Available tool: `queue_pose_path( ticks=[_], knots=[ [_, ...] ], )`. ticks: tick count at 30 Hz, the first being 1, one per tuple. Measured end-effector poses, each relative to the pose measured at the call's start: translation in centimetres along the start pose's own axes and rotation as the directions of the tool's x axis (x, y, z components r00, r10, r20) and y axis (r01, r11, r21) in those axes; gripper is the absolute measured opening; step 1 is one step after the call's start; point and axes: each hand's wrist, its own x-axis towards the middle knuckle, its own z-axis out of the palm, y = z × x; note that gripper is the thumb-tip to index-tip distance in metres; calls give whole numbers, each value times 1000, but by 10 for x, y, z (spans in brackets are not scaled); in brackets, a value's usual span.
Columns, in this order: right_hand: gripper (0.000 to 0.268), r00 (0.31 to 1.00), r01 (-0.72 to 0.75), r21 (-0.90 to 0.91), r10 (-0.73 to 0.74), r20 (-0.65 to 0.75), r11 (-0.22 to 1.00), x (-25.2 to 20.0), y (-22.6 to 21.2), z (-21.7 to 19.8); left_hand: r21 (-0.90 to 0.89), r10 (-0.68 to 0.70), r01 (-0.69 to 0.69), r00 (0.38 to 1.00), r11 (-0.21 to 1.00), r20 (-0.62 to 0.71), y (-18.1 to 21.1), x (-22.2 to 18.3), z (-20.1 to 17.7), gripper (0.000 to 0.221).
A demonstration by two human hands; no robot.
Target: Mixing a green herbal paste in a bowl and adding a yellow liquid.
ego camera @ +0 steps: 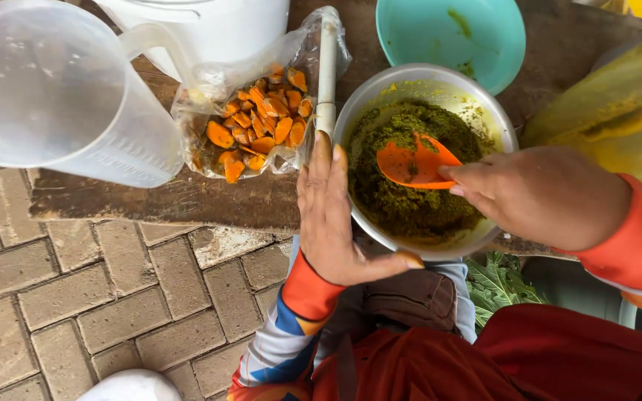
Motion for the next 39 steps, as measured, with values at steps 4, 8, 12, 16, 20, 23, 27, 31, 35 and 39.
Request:
queue_pose_path(
  ticks=[4,8,12,16,20,23,27,31,35,39],
  knots=[
    [28,995,-45,-29,47,91,999,4,6,7,11,-11,11,1000,1000,15,-5,-3,3,144],
    [31,996,-50,52,45,80,997,7,6,8,18,-28,28,999,999,26,-8,-5,6,146],
    [33,976,-116,-11,116,182,993,11,2,3,18,5,-5,1000,1000,3,-12,-6,8,147],
    [40,964,-122,-61,133,231,991,10,6,8,40,18,-18,1000,999,3,-16,-7,10,150],
    [47,974,-114,-188,148,174,975,2,2,16,69,6,-6,1000,998,-6,-14,-10,11,153],
    [41,989,-98,-215,119,88,972,-3,-1,17,95,12,-12,1000,995,4,-14,-9,13,154],
    [47,999,-32,-219,27,-28,975,-6,1,12,115,45,-43,999,992,-13,-15,-8,13,155],
    [51,983,-107,-263,142,120,959,-22,23,15,131,41,-43,999,990,12,-17,-10,14,158],
    [58,988,-91,-107,103,114,990,-38,35,34,114,29,-31,999,993,15,-19,-11,18,161],
    [59,940,-6,-30,16,340,1000,-18,20,20,104,-3,-2,999,995,48,-23,-14,23,163]
  ],
)
